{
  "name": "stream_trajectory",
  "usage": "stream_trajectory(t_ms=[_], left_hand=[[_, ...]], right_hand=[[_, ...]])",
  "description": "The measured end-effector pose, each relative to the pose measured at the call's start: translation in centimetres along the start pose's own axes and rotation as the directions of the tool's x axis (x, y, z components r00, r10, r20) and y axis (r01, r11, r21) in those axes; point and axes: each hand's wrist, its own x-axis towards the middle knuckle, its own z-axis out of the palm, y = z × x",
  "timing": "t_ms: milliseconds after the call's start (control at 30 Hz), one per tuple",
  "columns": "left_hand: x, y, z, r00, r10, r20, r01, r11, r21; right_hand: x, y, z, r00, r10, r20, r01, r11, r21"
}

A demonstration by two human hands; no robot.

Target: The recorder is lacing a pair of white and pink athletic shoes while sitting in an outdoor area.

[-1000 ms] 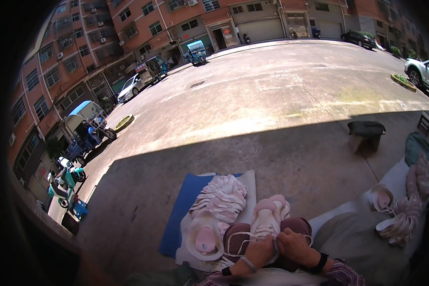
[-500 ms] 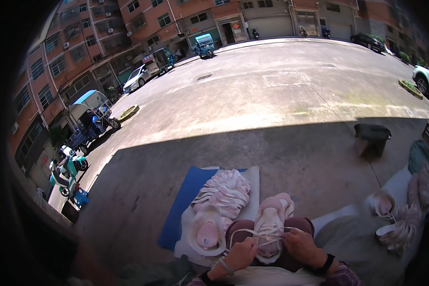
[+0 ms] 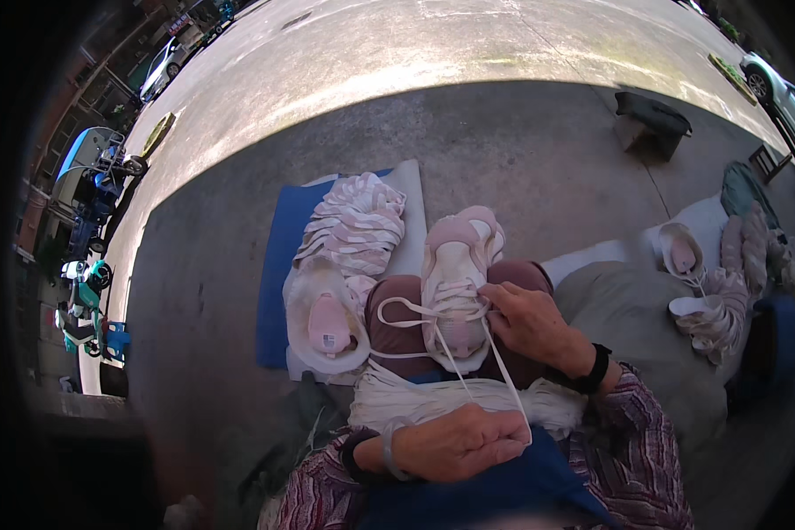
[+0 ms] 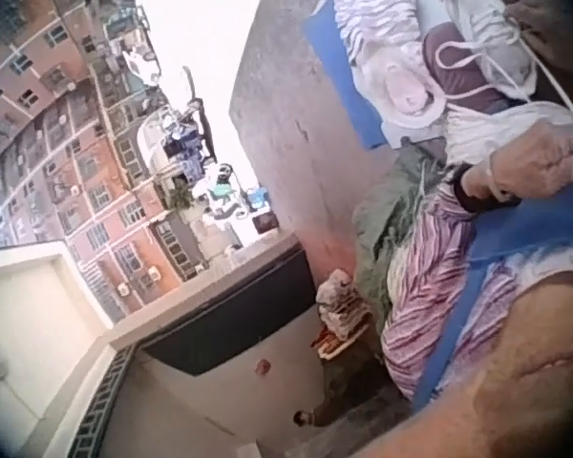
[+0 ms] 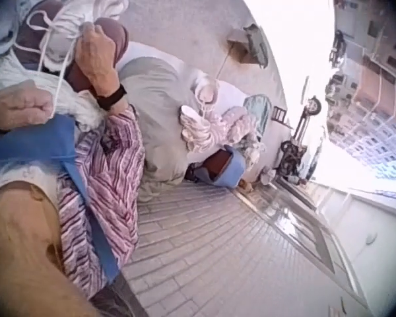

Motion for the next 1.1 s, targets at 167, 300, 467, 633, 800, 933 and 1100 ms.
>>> stream_trajectory(t_ms=[167, 300, 467, 633, 800, 933, 1100], left_hand=[[-0.2, -2.2, -2.0, 0.987, -0.044, 0.153, 0.071, 0.982, -0.174], [-2.3, -4.9, -2.4, 0.950, -0.284, 0.127, 0.308, 0.917, -0.254], [-4.7, -5.1, -2.7, 0.887, -0.462, -0.002, 0.425, 0.816, -0.393], [-3.4, -4.1, -1.5, 0.964, -0.265, -0.033, 0.245, 0.925, -0.292], [0.9, -1.7, -0.6, 0.993, 0.117, 0.030, -0.105, 0.959, -0.264], [4.0, -3.0, 1.9, 0.970, 0.240, 0.030, -0.218, 0.922, -0.322], [1.9, -3.2, -0.3, 0.986, 0.106, 0.132, -0.067, 0.959, -0.275]], right_hand=[[0.0, 1.0, 0.0, 0.992, 0.028, -0.127, -0.003, 0.982, 0.190], [-0.4, 0.9, 0.7, 0.974, 0.050, -0.220, -0.015, 0.987, 0.158], [-0.7, 0.9, 0.8, 0.968, 0.031, -0.251, 0.014, 0.984, 0.176], [-1.1, -0.1, -0.1, 0.967, 0.128, -0.220, -0.055, 0.949, 0.310], [-2.0, -1.9, -1.0, 0.955, -0.294, -0.043, 0.297, 0.941, 0.165], [-1.8, -3.2, 0.2, 0.914, -0.378, 0.149, 0.359, 0.923, 0.139], [-1.5, -2.1, -0.2, 0.884, -0.299, 0.360, 0.260, 0.953, 0.154]])
